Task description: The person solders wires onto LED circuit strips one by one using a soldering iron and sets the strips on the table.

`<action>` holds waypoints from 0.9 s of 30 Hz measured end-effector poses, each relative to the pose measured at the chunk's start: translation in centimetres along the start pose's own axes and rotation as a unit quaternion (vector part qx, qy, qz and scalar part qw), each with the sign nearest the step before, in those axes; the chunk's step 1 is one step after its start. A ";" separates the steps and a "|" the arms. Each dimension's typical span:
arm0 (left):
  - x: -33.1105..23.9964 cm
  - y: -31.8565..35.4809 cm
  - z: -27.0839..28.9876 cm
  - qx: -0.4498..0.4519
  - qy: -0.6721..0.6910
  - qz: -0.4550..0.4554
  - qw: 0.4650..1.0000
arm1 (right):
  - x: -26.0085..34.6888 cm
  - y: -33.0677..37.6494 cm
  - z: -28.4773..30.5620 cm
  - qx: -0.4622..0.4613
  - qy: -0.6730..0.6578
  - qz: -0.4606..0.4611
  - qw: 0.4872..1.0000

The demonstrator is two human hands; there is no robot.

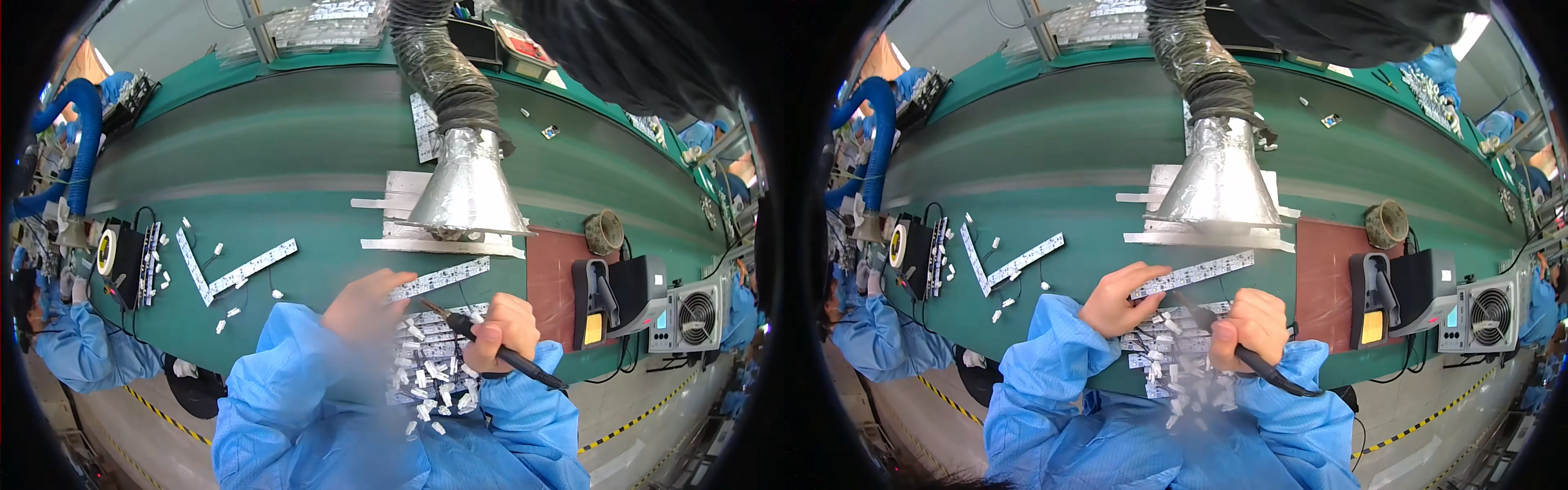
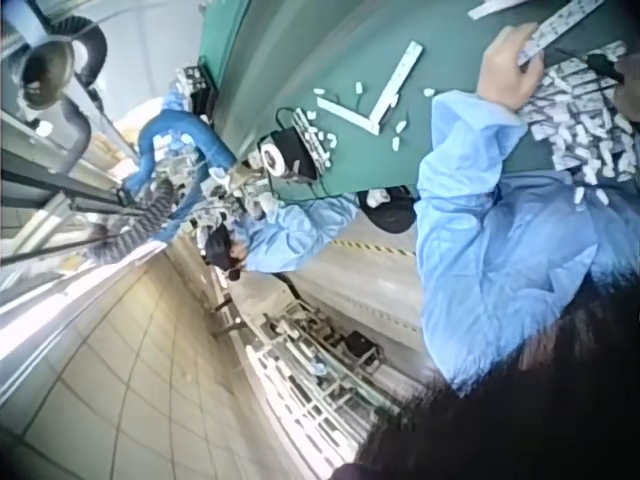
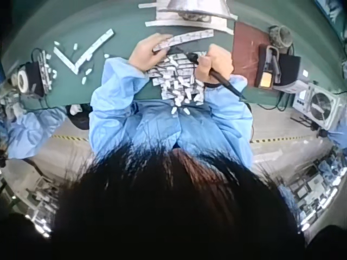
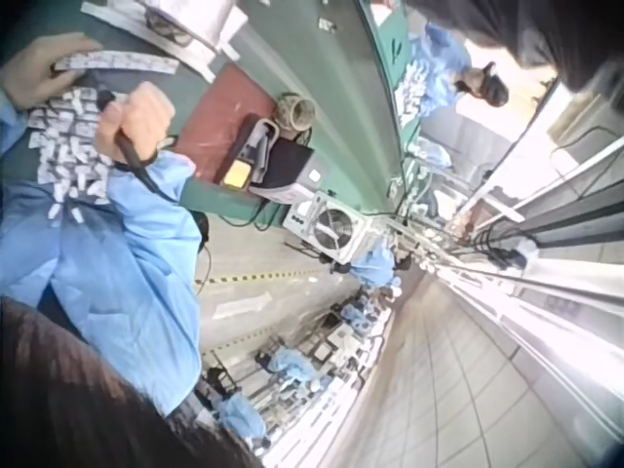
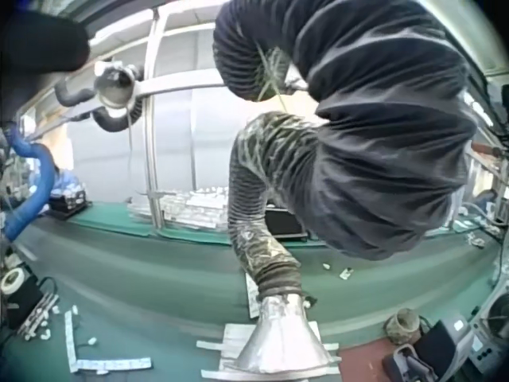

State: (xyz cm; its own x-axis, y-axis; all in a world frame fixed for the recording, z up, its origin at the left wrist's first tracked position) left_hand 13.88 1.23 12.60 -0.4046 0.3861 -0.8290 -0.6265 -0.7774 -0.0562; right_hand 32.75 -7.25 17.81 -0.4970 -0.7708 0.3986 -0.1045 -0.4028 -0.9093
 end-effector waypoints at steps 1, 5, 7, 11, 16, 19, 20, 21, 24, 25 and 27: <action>-0.3 0.0 0.0 0.002 -0.009 -0.007 1.000 | 0.2 0.0 0.3 -0.023 0.014 0.000 1.000; -1.0 -0.3 0.2 -0.013 0.001 -0.046 0.999 | 0.1 -0.7 1.0 -0.007 0.023 0.007 1.000; -1.2 -0.4 0.5 -0.012 0.001 -0.035 0.999 | 0.0 -0.6 0.9 -0.011 0.025 0.004 1.000; -1.3 -0.6 0.6 -0.026 -0.002 -0.049 0.998 | -0.3 -1.0 0.7 -0.007 0.017 -0.003 1.000; -1.6 -1.0 1.0 -0.037 -0.011 -0.046 0.998 | -0.4 -1.4 0.2 -0.013 0.044 -0.048 0.998; -1.6 -1.0 1.2 -0.039 -0.007 -0.056 0.998 | -0.8 -1.5 0.2 -0.010 0.039 -0.045 0.998; -1.6 -1.0 1.3 -0.039 -0.007 -0.056 0.998 | -0.9 -1.5 0.3 0.003 0.020 -0.024 1.000; -1.7 -1.0 1.3 -0.037 -0.011 -0.050 0.998 | -1.0 -1.5 0.3 0.015 0.002 -0.003 1.000; -1.7 -1.1 1.2 -0.036 -0.013 -0.042 0.998 | -1.1 -1.6 0.2 0.011 -0.002 -0.005 1.000; -1.6 -1.1 1.3 -0.038 -0.013 -0.038 0.998 | -1.1 -1.5 0.2 0.011 -0.002 -0.005 1.000; -1.6 -1.1 1.3 -0.037 -0.009 -0.041 0.998 | -1.2 -1.5 0.2 0.011 -0.006 -0.002 1.000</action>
State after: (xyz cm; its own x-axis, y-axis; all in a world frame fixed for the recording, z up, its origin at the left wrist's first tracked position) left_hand 14.38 2.14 14.69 -0.3669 0.4586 -0.8094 -0.6067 -0.7775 -0.1655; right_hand 33.73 -5.82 18.67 -0.4855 -0.7749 0.4047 -0.0885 -0.4170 -0.9046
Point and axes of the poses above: each hand's wrist, its own y-axis away from the middle knuckle, its own z-axis out of the back of the hand, x = y × z, the point moved 4 cm from there along -y, towards the middle knuckle, and after that the axes turned 6 degrees about z, right-handed, at the moved point
